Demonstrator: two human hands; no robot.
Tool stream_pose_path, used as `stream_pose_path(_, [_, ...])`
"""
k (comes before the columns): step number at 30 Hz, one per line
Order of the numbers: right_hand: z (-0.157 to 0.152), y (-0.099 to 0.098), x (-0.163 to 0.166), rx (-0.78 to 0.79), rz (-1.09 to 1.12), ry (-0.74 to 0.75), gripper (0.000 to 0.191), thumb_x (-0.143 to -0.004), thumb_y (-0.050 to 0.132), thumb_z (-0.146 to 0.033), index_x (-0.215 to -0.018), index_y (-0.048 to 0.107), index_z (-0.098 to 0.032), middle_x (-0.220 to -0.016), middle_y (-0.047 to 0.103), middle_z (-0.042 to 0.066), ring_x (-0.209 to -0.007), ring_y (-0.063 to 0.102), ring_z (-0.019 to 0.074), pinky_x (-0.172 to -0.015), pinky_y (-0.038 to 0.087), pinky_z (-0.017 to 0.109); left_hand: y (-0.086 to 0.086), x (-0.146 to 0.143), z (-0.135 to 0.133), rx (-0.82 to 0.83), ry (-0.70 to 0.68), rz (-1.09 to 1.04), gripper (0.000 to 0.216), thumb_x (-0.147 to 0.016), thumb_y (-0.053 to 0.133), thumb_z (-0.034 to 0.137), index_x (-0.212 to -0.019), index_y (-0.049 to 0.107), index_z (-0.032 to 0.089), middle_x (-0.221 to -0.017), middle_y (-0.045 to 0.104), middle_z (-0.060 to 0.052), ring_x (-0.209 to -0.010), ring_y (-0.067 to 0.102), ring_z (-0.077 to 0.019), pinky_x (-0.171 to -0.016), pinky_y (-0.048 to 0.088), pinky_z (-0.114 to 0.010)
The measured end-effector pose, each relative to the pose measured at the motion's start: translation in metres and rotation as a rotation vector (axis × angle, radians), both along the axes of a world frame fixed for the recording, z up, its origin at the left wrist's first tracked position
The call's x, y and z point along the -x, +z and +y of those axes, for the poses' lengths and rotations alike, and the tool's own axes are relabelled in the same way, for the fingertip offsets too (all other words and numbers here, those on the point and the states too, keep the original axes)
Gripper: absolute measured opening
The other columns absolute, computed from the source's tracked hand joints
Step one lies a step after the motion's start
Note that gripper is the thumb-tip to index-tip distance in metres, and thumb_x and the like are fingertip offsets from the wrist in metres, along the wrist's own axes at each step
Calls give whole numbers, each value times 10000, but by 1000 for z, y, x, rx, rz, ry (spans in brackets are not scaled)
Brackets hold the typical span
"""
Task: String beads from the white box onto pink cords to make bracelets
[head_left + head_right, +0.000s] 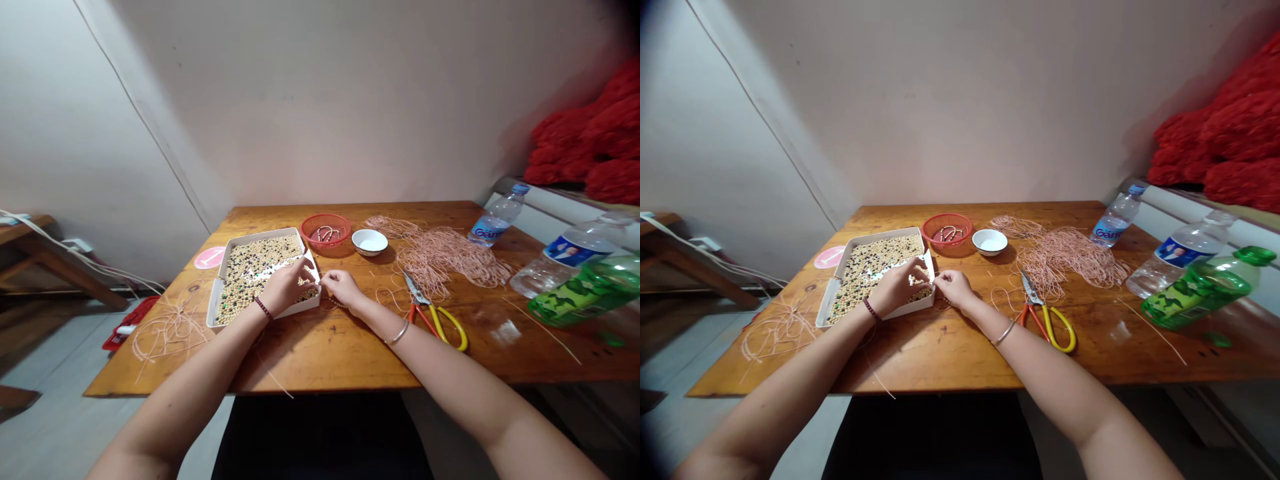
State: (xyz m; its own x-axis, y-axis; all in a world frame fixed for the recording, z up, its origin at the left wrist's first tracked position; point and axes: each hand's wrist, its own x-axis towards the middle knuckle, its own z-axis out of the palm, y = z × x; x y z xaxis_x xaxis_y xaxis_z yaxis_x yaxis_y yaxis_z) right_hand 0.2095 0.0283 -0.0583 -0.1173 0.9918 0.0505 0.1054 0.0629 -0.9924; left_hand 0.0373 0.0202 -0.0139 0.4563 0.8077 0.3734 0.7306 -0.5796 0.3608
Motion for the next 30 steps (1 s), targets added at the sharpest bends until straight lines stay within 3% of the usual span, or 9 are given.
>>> stream_pose_path(30, [-2,4,0,2,9,23,173,-617,559,-313,-528,522,-169,-504,446,-50,-514,372,90,-521,291,226,-3,0,0,-60,23,29,386,-731,718,368,-1016,495,234,-809,659,17,-698,610,-146,-605,410,-240])
